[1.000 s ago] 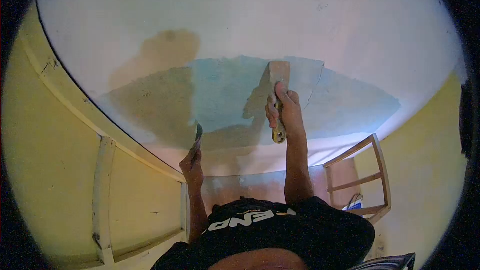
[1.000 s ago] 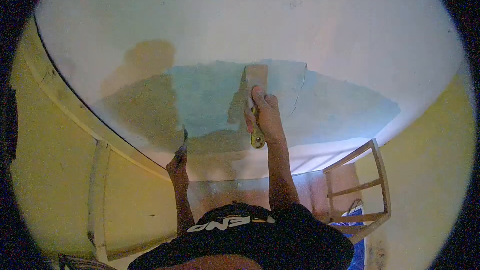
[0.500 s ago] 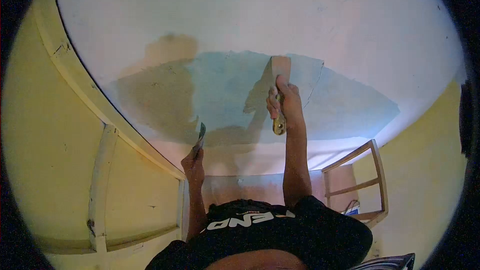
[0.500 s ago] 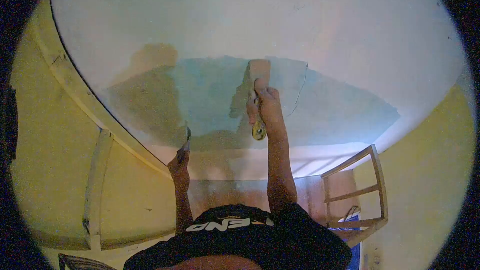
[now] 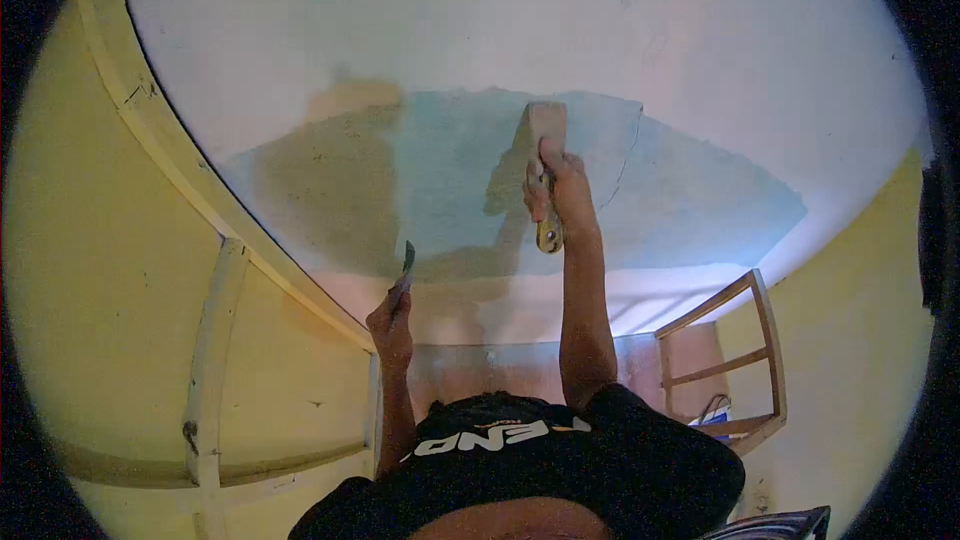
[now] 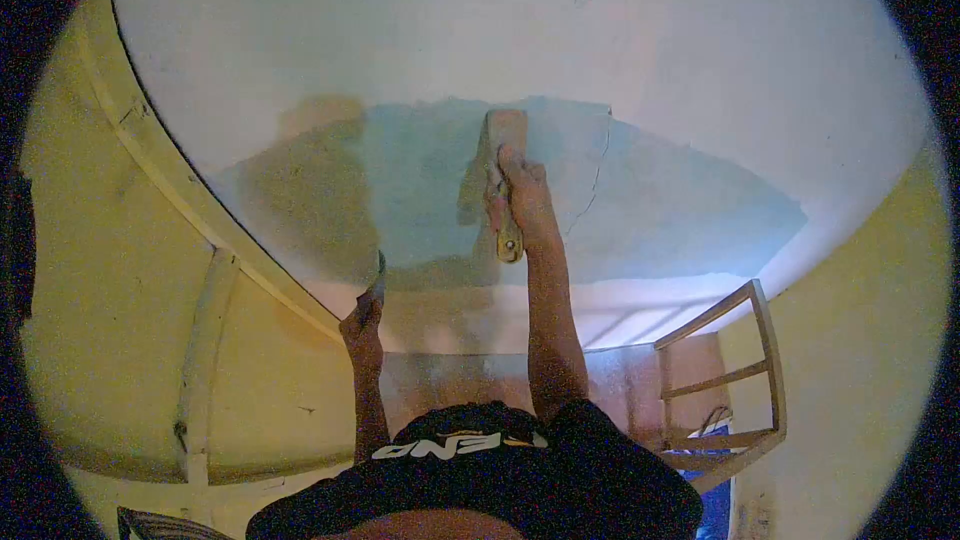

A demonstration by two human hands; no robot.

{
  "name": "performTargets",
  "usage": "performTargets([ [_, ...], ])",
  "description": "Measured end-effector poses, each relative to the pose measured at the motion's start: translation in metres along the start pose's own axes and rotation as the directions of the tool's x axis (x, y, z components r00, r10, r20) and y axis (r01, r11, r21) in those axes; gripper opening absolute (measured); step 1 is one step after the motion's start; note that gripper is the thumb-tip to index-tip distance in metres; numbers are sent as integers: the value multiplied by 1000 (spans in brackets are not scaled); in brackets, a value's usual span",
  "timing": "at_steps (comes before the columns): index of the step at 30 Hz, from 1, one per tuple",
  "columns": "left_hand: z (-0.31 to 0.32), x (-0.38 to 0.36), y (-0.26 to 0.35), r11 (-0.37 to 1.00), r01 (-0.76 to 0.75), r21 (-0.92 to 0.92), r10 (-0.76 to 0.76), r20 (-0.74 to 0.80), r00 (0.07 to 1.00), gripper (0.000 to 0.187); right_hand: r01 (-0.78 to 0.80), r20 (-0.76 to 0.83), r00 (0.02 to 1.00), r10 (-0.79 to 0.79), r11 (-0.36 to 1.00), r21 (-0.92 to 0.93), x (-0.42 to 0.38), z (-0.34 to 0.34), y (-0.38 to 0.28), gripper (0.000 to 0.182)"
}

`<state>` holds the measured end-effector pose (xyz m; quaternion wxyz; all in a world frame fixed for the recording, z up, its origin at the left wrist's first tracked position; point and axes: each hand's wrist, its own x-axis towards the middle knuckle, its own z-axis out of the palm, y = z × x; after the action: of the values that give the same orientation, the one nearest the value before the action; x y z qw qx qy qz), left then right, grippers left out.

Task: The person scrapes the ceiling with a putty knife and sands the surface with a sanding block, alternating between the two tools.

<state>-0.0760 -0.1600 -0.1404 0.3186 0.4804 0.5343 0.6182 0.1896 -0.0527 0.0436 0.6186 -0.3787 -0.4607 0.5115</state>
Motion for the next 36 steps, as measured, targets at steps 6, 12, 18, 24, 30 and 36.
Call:
performTargets([
  [6,-4,3,14,997,57,55,-59,36,998,29,-30,-2,1000,30,999,-15,-2,5,-2,47],
  [12,0,-5,8,999,-3,-47,5,52,999,31,-31,15,999,30,999,27,4,1,16,47],
  [18,5,-8,2,996,4,-86,7,125,992,28,-22,0,1000,22,1000,-6,2,7,8,49],
  [24,12,-3,-5,1000,3,7,-4,156,988,27,-15,-5,1000,15,1000,-11,11,7,4,50],
  [30,17,0,4,999,-41,-19,44,158,986,28,-14,14,1000,14,999,49,1,14,-9,50],
  [36,15,3,-1,1000,-4,-26,7,121,993,29,-70,64,996,62,989,133,-2,8,-11,49],
])
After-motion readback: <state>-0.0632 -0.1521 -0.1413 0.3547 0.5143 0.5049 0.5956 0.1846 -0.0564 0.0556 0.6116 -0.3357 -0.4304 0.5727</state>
